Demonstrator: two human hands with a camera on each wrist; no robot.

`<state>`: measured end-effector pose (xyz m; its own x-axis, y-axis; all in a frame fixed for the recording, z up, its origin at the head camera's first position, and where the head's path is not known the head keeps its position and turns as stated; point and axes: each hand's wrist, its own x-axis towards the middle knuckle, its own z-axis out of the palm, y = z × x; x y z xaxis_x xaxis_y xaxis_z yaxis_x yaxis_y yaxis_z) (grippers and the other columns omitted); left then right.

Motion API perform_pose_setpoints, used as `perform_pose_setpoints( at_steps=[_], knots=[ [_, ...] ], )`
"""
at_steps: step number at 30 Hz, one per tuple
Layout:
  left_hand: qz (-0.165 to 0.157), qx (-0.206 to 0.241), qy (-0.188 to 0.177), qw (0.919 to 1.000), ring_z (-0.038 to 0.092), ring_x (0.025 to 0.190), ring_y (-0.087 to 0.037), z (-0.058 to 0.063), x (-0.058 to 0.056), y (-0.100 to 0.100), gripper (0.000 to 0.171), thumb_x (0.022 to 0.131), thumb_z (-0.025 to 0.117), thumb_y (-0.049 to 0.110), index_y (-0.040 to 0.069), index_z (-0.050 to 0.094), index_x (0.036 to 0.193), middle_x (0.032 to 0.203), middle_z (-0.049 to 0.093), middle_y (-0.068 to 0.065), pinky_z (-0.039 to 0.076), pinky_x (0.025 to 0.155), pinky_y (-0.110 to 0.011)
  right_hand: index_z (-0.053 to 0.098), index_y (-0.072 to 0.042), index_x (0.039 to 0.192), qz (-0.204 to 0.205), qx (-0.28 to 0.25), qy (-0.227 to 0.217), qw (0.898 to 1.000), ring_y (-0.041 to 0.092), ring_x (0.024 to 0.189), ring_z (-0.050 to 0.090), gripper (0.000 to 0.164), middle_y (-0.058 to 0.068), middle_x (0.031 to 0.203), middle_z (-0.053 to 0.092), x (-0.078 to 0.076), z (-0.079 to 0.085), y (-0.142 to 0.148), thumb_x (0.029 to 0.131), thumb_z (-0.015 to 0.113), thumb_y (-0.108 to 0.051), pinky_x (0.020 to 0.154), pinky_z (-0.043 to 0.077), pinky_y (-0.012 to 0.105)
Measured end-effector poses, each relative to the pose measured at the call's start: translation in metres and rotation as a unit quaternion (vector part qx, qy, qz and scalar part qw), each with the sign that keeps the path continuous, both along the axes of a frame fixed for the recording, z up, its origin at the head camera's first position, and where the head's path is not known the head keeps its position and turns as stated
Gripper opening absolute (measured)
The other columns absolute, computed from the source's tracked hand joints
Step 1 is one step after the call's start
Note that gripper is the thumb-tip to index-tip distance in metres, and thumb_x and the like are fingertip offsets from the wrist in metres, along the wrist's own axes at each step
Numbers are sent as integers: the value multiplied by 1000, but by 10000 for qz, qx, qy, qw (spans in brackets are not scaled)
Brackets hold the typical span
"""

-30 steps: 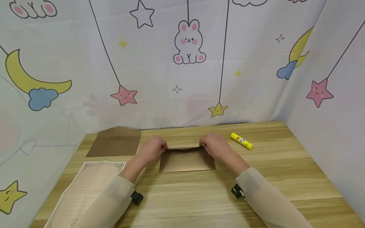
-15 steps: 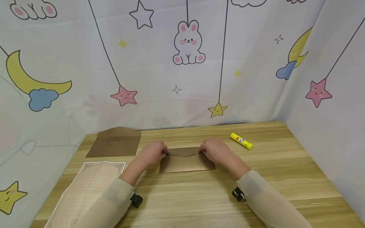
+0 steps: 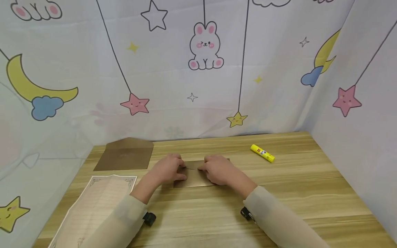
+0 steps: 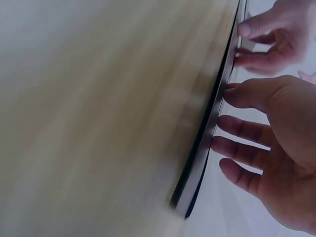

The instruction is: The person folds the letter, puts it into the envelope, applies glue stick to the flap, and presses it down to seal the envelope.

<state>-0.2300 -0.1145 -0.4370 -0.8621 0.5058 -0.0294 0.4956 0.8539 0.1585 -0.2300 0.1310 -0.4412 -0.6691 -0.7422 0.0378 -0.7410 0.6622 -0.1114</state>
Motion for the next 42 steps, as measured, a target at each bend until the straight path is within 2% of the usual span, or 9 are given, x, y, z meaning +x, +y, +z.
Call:
perform_pose_setpoints(
  at_steps=[3, 8, 11, 19, 26, 31, 38, 42],
  knots=[
    [33, 5, -70, 10000, 54, 83, -21, 2, 2, 1, 28, 88, 89, 36, 13, 80, 100, 89, 55, 1, 52, 76, -40, 70, -24, 141, -9, 156, -130, 9998, 18, 79, 49, 38, 2, 98, 57, 0, 3, -14, 106, 63, -12, 73, 48, 35],
    [88, -60, -112, 9999, 56, 85, -20, 3, 4, 1, 33, 87, 89, 39, 14, 81, 107, 93, 57, 1, 54, 78, -41, 54, -32, 157, -124, 593, -319, 9977, 20, 80, 45, 52, 3, 101, 52, -1, 8, -29, 109, 58, -14, 74, 44, 35],
    [142, -159, -160, 9996, 57, 87, -20, 3, 5, 2, 38, 88, 89, 42, 13, 81, 111, 96, 58, 1, 55, 80, -41, 53, -34, 158, -211, 646, -379, 9970, 19, 82, 44, 53, 2, 102, 51, -1, 7, -27, 109, 58, -15, 76, 43, 35],
    [201, -356, -225, 9989, 62, 105, -26, 2, 8, 2, 47, 89, 87, 46, 13, 79, 121, 106, 61, 0, 56, 92, -43, 67, -27, 146, -196, 224, -403, 9987, 17, 83, 49, 48, 3, 106, 58, 2, 5, 11, 103, 61, -7, 75, 48, 36],
    [204, -244, -293, 9991, 61, 107, -27, 2, 7, 2, 48, 90, 86, 46, 12, 78, 124, 110, 62, -1, 56, 91, -45, 70, -23, 143, -344, 38, -339, 9988, 19, 95, 58, 47, 6, 119, 64, -2, 3, 54, 102, 61, -3, 83, 52, 39],
    [192, -304, -271, 9990, 60, 108, -28, 1, 8, 2, 47, 90, 86, 45, 12, 78, 122, 113, 63, -3, 54, 95, -46, 70, -19, 142, -277, -112, -404, 9987, 25, 104, 63, 44, 10, 128, 64, -5, 0, 70, 102, 64, -2, 87, 54, 43],
    [-258, -466, -95, 9985, 59, 112, -28, 5, 7, 9, 42, 93, 86, 38, 18, 77, 128, 118, 65, -2, 53, 97, -47, 70, -18, 143, -344, -27, -418, 9985, 24, 107, 61, 44, 9, 126, 63, -7, -1, 70, 102, 64, -2, 90, 53, 43],
    [-524, -505, -194, 9972, 59, 111, -26, 8, 4, 21, 38, 96, 82, 33, 18, 75, 130, 119, 65, -2, 53, 98, -42, 68, -19, 144, -445, 0, -474, 9979, 26, 109, 61, 44, 9, 126, 63, -7, 1, 71, 103, 63, -5, 92, 53, 44]
  ],
)
